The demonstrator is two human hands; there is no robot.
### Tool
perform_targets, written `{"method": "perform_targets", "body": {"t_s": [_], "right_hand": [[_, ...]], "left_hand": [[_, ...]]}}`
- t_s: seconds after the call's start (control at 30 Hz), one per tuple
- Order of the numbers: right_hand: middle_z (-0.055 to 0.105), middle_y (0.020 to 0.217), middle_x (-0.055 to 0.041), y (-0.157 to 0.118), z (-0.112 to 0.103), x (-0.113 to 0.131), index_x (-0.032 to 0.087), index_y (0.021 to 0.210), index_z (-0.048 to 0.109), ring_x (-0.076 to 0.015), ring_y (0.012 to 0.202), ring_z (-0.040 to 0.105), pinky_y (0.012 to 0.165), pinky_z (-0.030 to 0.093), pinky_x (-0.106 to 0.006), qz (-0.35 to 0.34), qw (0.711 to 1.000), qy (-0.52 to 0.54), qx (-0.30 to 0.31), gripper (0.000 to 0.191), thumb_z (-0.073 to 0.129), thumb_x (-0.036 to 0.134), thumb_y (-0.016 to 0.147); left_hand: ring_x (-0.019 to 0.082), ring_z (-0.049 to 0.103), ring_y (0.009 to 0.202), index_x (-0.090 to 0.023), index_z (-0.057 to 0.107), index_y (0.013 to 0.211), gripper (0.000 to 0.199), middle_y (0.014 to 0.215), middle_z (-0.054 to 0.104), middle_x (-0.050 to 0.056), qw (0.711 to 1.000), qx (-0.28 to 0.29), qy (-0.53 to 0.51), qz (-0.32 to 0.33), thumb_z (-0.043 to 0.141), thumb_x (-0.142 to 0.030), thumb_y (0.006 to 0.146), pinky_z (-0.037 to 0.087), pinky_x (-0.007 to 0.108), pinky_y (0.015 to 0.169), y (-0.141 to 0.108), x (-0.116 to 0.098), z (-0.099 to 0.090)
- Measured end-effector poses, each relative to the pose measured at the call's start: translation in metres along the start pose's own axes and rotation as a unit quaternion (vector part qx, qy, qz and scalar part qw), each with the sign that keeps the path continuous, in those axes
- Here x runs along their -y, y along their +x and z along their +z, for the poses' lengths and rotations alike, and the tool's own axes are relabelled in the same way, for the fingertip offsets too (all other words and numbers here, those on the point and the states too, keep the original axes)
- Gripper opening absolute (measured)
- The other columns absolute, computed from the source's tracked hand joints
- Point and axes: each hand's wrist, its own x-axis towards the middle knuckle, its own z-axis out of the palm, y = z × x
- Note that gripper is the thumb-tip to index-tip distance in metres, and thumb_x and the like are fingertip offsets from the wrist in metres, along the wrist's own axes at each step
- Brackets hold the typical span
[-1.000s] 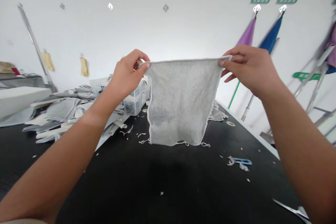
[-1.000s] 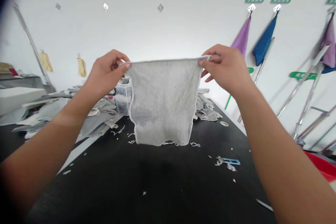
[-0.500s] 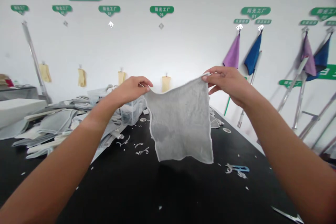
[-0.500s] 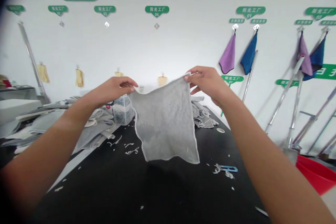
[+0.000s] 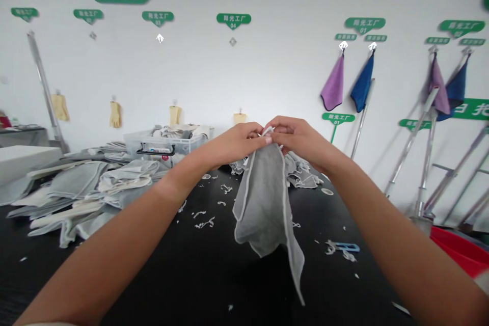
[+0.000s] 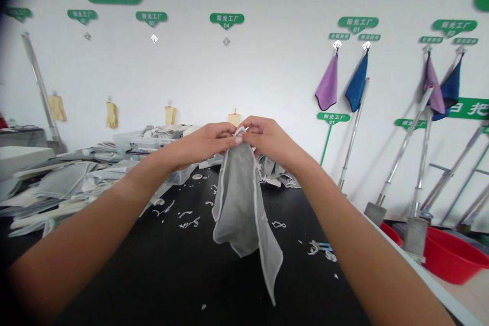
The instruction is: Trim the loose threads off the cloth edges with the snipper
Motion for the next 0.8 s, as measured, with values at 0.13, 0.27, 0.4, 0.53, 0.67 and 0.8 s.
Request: {"method": "perform_targets", "body": {"t_s": [0.13, 0.27, 0.4, 0.53, 0.67, 0.8], "right_hand": [[0.066, 0.082, -0.0021, -0.007, 0.003, -0.001, 0.026, 0.107, 0.062, -0.0183, 0.075, 0.063, 0.057, 0.056, -0.029, 0.018, 0.999, 0.027, -0.011, 0.030, 0.075, 0.041, 0.085], [0.069, 0.090, -0.0048, -0.010, 0.014, -0.015, 0.024, 0.113, 0.061, -0.0201, 0.077, 0.066, 0.057, 0.057, -0.029, 0.041, 0.999, 0.012, 0.009, 0.033, 0.071, 0.030, 0.082], [0.073, 0.092, -0.0060, -0.013, 0.031, -0.041, 0.020, 0.105, 0.065, -0.0206, 0.074, 0.068, 0.058, 0.054, -0.029, 0.054, 0.993, -0.095, 0.040, 0.022, 0.061, 0.026, 0.084], [0.071, 0.074, -0.0051, -0.020, 0.042, -0.063, 0.017, 0.090, 0.068, -0.0213, 0.065, 0.068, 0.060, 0.050, -0.029, 0.107, 0.970, -0.205, 0.075, 0.015, 0.055, 0.024, 0.084], [0.072, 0.071, -0.0072, -0.027, 0.040, -0.082, 0.017, 0.087, 0.071, -0.0246, 0.069, 0.071, 0.063, 0.048, -0.030, 0.146, 0.936, -0.292, 0.129, 0.018, 0.055, 0.018, 0.080], [0.076, 0.087, -0.0132, -0.030, 0.023, -0.104, 0.016, 0.095, 0.075, -0.0283, 0.083, 0.073, 0.070, 0.048, -0.032, 0.153, 0.901, -0.381, 0.142, 0.027, 0.056, 0.012, 0.076]], "left_hand": [[0.015, 0.051, 0.062, -0.019, 0.070, 0.086, 0.023, 0.068, 0.058, 0.002, 1.000, -0.021, 0.004, -0.019, 0.066, -0.041, 0.090, 0.037, 0.030, 0.058, 0.002, 0.005, 0.000], [0.015, 0.053, 0.066, -0.019, 0.068, 0.086, 0.021, 0.072, 0.062, 0.003, 0.997, -0.070, 0.014, -0.016, 0.067, -0.039, 0.090, 0.039, 0.031, 0.062, 0.007, 0.008, 0.002], [0.016, 0.056, 0.068, -0.019, 0.066, 0.089, 0.021, 0.074, 0.062, 0.003, 0.992, -0.124, -0.006, -0.010, 0.065, -0.039, 0.092, 0.042, 0.032, 0.064, 0.013, 0.008, 0.002], [0.017, 0.057, 0.072, -0.021, 0.063, 0.093, 0.015, 0.076, 0.062, 0.002, 0.973, -0.229, 0.003, 0.009, 0.059, -0.036, 0.096, 0.042, 0.031, 0.064, 0.018, 0.010, -0.007], [0.017, 0.058, 0.078, -0.024, 0.061, 0.096, 0.014, 0.080, 0.062, 0.002, 0.932, -0.357, 0.058, 0.038, 0.055, -0.037, 0.097, 0.041, 0.031, 0.067, 0.020, 0.021, -0.029], [0.017, 0.056, 0.079, -0.024, 0.058, 0.096, 0.013, 0.084, 0.063, 0.002, 0.894, -0.439, 0.070, 0.058, 0.054, -0.037, 0.097, 0.039, 0.031, 0.068, 0.017, 0.042, -0.053]]}}
